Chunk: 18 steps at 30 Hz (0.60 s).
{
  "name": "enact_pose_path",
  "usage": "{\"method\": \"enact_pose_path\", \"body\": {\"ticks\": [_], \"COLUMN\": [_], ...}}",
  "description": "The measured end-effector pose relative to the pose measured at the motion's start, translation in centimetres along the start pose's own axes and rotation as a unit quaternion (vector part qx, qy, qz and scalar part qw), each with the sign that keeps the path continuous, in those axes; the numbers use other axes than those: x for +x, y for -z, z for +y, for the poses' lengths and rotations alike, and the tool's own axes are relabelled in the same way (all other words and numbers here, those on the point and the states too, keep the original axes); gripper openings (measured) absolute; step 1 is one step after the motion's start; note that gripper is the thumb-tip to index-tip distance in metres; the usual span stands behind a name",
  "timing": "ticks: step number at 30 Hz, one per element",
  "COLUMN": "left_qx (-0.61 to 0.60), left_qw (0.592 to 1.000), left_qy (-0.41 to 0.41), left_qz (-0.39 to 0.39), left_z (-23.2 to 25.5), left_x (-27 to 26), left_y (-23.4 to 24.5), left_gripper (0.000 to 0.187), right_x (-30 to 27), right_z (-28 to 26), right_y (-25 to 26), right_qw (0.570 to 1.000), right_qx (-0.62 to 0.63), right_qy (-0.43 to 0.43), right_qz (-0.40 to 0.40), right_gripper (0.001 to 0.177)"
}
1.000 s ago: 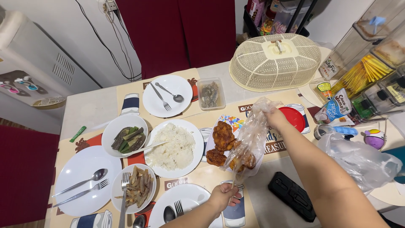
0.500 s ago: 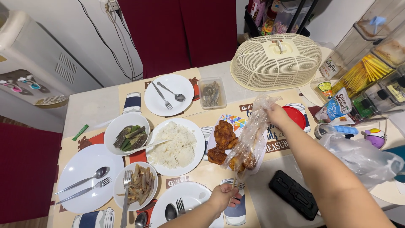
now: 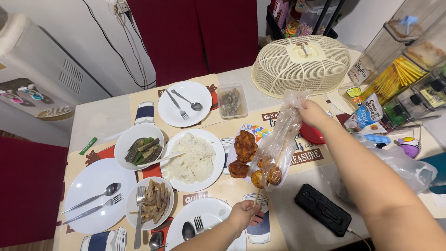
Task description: Setting a dining table with cutlery and serving food from plastic bags.
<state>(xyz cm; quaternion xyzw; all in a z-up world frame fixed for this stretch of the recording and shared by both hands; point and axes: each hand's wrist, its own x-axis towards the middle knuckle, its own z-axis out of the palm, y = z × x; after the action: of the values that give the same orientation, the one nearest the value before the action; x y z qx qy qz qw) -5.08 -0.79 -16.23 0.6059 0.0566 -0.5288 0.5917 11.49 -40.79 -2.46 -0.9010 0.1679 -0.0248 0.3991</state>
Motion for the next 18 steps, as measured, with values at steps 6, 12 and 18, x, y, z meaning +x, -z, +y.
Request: {"method": "enact_pose_path", "body": {"ticks": [6,12,18], "left_qx": [0.003,0.003,-0.002], "left_qw": [1.000,1.000,1.000], "left_qy": [0.002,-0.008,-0.007], "left_qz": [0.005,-0.004,0.007], "left_z": [0.6,0.2,0.8], "left_x": [-0.9,-1.0,-1.7], "left_y": [-0.1,0.1,0.6], "left_gripper": [0.023,0.024,0.026], "right_x": [1.0,-0.7,-0.6], "right_z": [0.4,-4.5,-4.7], "right_y": [1.6,3.3,3.9], "right_qw": [0.993,1.000,0.999], "right_qx": [-0.055,0.018,0.013], "right_qy": [0.101,-0.012,0.048], "right_qz": [0.012,-0.010,-0.009], "right_gripper": [0.039,0.039,0.040]}}
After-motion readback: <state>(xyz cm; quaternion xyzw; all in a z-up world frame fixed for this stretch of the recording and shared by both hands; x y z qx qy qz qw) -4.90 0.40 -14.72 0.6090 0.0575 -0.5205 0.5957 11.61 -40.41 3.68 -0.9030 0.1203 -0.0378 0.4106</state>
